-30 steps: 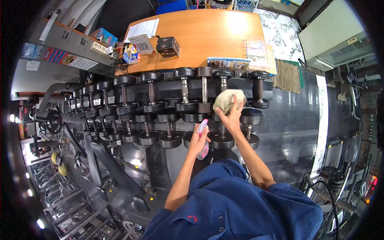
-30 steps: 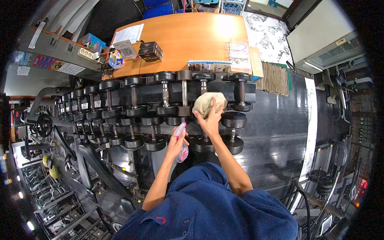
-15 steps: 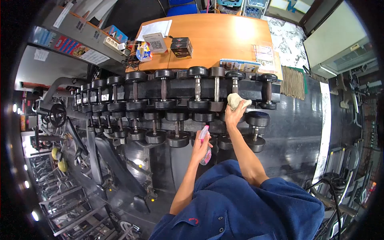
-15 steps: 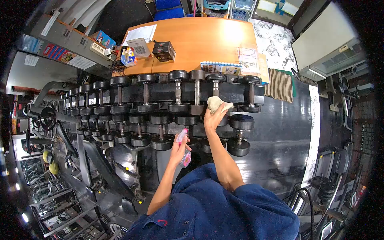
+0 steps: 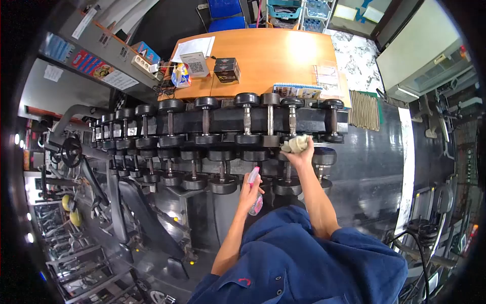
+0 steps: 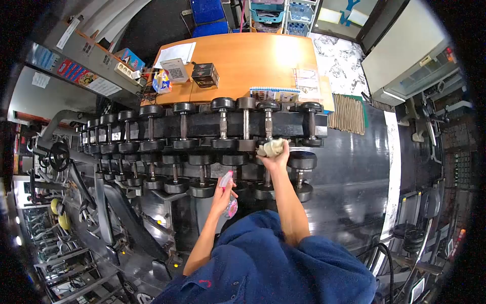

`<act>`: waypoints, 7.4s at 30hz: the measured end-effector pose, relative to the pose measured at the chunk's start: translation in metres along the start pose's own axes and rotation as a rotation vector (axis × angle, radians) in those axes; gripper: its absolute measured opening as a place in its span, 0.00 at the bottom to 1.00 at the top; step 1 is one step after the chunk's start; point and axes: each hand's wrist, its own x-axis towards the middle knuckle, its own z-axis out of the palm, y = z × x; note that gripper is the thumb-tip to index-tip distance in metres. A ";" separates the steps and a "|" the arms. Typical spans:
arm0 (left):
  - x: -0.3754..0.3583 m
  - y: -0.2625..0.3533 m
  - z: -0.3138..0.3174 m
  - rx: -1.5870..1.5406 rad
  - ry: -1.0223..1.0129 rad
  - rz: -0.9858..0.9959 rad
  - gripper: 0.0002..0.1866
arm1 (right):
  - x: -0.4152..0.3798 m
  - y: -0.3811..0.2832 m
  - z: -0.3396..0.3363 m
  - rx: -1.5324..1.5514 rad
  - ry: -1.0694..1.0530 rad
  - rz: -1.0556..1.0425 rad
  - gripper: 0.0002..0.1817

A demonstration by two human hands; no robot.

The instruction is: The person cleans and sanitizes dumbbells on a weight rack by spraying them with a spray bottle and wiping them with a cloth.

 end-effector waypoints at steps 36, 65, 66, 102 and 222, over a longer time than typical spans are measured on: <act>0.013 0.025 0.084 0.118 -0.265 -0.026 0.23 | 0.031 -0.176 -0.036 -1.575 0.497 -1.067 0.35; -0.162 -0.058 0.047 -0.013 -0.175 0.089 0.18 | -0.209 -0.032 -0.266 -1.535 0.187 -0.624 0.30; -0.179 -0.072 0.036 -0.025 -0.154 0.075 0.18 | -0.228 -0.017 -0.277 -1.631 0.193 -0.514 0.34; -0.184 -0.102 0.137 -0.029 -0.327 -0.032 0.26 | -0.356 -0.125 -0.300 -1.575 -0.141 -0.336 0.35; 0.007 0.066 0.350 -0.183 0.315 0.027 0.23 | 0.148 -0.275 0.132 -2.754 -1.450 -1.338 0.14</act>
